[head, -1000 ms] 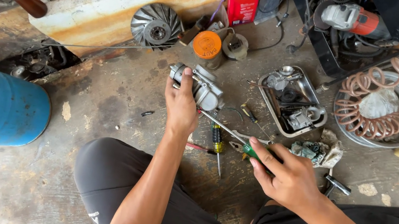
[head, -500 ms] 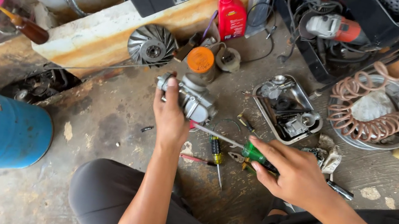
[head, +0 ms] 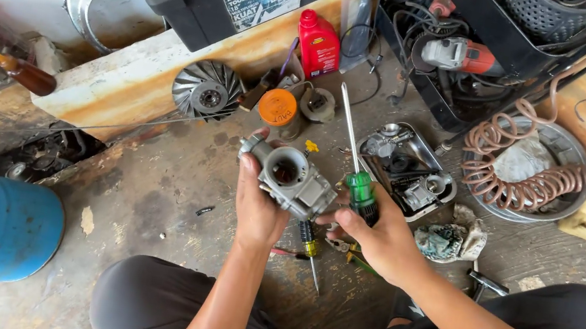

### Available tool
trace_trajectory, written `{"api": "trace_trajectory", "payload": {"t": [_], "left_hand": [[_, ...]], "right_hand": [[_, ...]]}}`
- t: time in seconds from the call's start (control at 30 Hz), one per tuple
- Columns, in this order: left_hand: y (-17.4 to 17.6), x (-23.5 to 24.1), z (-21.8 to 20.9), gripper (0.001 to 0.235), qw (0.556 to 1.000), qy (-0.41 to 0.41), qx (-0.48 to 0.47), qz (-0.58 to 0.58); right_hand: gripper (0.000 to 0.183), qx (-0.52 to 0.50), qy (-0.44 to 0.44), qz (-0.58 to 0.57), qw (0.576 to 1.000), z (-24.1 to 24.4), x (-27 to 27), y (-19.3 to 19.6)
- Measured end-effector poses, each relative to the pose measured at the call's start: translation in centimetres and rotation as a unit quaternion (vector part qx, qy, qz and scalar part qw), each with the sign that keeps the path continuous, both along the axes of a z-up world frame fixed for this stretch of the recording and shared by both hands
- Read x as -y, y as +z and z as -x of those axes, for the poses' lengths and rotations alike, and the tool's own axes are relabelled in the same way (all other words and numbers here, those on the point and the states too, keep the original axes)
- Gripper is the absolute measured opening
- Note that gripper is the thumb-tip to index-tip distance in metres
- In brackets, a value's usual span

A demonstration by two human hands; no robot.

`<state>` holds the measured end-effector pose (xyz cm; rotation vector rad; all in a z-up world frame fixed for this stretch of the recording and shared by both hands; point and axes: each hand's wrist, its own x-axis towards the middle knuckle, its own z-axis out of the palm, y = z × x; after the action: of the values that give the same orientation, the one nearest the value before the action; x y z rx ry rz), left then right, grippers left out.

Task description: Disassembling and inspecting a motorcycle carburetor using a screwdriver

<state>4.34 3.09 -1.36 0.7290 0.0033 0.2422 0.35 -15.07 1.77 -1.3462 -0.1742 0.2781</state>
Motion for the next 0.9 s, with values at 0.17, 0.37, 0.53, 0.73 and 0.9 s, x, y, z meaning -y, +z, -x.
{"api": "trace_trajectory", "payload": {"t": [0.17, 0.37, 0.53, 0.73, 0.9], "left_hand": [[0.7, 0.9, 0.8, 0.058, 0.998, -0.068, 0.015, -0.011], [2.8, 1.0, 1.1, 0.077, 0.992, -0.095, -0.081, -0.024], [0.0, 1.0, 0.3, 0.076, 0.971, -0.056, -0.234, 0.000], [-2.7, -1.4, -2.0, 0.050, 0.951, -0.041, -0.306, 0.003], [-1.6, -2.9, -2.6, 0.039, 0.933, 0.063, -0.324, 0.145]], "right_hand": [[0.045, 0.018, -0.068, 0.053, 0.996, -0.8, 0.0, -0.7], [0.055, 0.086, -0.139, 0.166, 0.973, -1.0, -0.9, 2.9], [0.062, 0.108, -0.156, 0.293, 0.937, -0.1, -1.2, 2.1], [0.020, 0.298, -0.090, 0.259, 0.914, -0.6, 0.2, 3.5], [0.049, 0.410, -0.090, 0.353, 0.836, -0.2, 2.9, 3.1]]}}
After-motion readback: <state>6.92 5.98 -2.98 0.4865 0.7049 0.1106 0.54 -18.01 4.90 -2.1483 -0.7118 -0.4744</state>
